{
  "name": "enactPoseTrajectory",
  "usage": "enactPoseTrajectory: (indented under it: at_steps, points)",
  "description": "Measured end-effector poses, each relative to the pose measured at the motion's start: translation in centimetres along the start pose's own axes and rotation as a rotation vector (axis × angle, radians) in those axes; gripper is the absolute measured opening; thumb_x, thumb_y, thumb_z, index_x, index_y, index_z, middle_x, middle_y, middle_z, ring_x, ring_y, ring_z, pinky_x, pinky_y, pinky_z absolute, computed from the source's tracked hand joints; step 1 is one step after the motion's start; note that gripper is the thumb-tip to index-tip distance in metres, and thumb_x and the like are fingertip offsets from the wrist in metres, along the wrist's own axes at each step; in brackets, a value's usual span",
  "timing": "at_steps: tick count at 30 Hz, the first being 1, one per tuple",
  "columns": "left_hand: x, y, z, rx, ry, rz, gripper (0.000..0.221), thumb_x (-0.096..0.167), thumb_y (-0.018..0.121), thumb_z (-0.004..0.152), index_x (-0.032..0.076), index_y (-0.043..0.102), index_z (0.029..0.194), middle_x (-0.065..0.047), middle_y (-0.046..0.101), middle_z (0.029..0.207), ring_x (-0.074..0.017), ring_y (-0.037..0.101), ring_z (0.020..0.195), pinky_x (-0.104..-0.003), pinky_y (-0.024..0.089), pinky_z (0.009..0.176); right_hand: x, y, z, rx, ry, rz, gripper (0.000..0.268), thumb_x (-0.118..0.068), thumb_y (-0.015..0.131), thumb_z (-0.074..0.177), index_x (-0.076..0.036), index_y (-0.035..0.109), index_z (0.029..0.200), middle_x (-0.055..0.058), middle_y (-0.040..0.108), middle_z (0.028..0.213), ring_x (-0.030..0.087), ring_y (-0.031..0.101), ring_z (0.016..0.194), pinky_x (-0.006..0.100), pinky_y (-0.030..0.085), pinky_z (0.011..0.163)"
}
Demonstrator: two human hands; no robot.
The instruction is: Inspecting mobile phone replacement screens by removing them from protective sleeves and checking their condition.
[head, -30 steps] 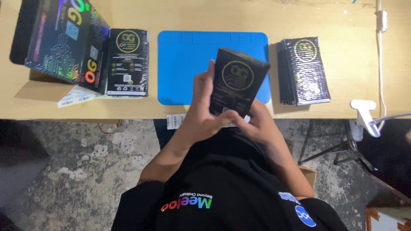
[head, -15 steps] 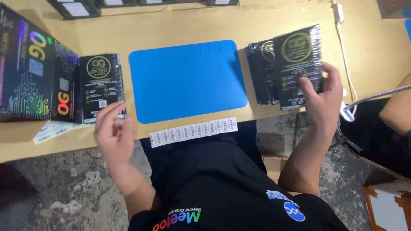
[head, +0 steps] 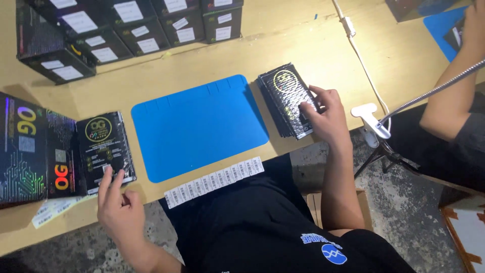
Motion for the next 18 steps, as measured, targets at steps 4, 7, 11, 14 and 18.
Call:
enactPoseTrajectory:
  at_steps: [4, 7, 11, 14, 18]
  points:
    - [-0.1, 0.5, 0.4, -0.001, -0.026, 0.057, 0.043, -0.015, 0.057, 0.092, -0.002, 0.076, 0.128, -0.016, 0.064, 0.15, -0.0169, 0.051, 0.056, -0.032, 0.041, 0.052, 0.4, 0.1, 0.1, 0.014, -0.047, 0.031, 0.053, -0.038, 0.063, 0.096, -0.021, 0.06, 0.146, 0.009, 0.048, 0.116, 0.023, 0.053, 0.112, 0.038, 0.052, 0.092]
    - [0.1, 0.7, 0.6, 0.038, -0.051, 0.032, 0.038, -0.016, 0.063, 0.093, -0.001, 0.077, 0.125, -0.014, 0.066, 0.146, -0.0176, 0.05, 0.058, -0.034, 0.044, 0.058, 0.1, 0.2, 0.0, 0.032, -0.059, 0.09, 0.047, -0.031, 0.063, 0.096, -0.02, 0.065, 0.142, 0.009, 0.048, 0.114, 0.025, 0.056, 0.114, 0.038, 0.059, 0.091]
    - [0.2, 0.8, 0.5, 0.065, 0.011, -0.065, 0.025, -0.013, 0.066, 0.096, -0.005, 0.076, 0.117, -0.017, 0.069, 0.134, -0.0373, 0.066, 0.122, -0.041, 0.061, 0.078, 0.8, 0.6, 0.2, 0.069, -0.133, 0.042, 0.043, -0.03, 0.062, 0.099, -0.016, 0.066, 0.14, 0.009, 0.053, 0.119, 0.022, 0.054, 0.111, 0.035, 0.054, 0.09]
    - [-0.9, 1.2, 0.1, 0.131, 0.039, -0.15, 0.023, -0.011, 0.066, 0.096, -0.002, 0.077, 0.114, -0.017, 0.071, 0.127, -0.0388, 0.067, 0.117, -0.046, 0.059, 0.086, 4.5, 1.6, 1.6, 0.15, -0.305, 0.055, 0.037, -0.02, 0.069, 0.101, -0.016, 0.071, 0.137, 0.015, 0.057, 0.12, 0.03, 0.06, 0.107, 0.04, 0.054, 0.087]
    - [-0.9, 0.7, -0.3, 0.239, 0.07, -0.254, 0.022, -0.01, 0.059, 0.097, -0.001, 0.072, 0.112, -0.017, 0.068, 0.126, -0.0299, 0.067, 0.114, -0.04, 0.058, 0.091, 1.8, 1.3, 0.3, 0.169, -0.271, 0.025, 0.03, -0.015, 0.058, 0.106, -0.007, 0.073, 0.131, 0.014, 0.055, 0.126, 0.028, 0.056, 0.118, 0.041, 0.054, 0.09]
Point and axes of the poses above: each hand's wrist, its own z-axis towards the middle knuckle, its own y-axis out of the palm, x = y × z, the point moved 1 cm from there along z, towards the middle knuckle
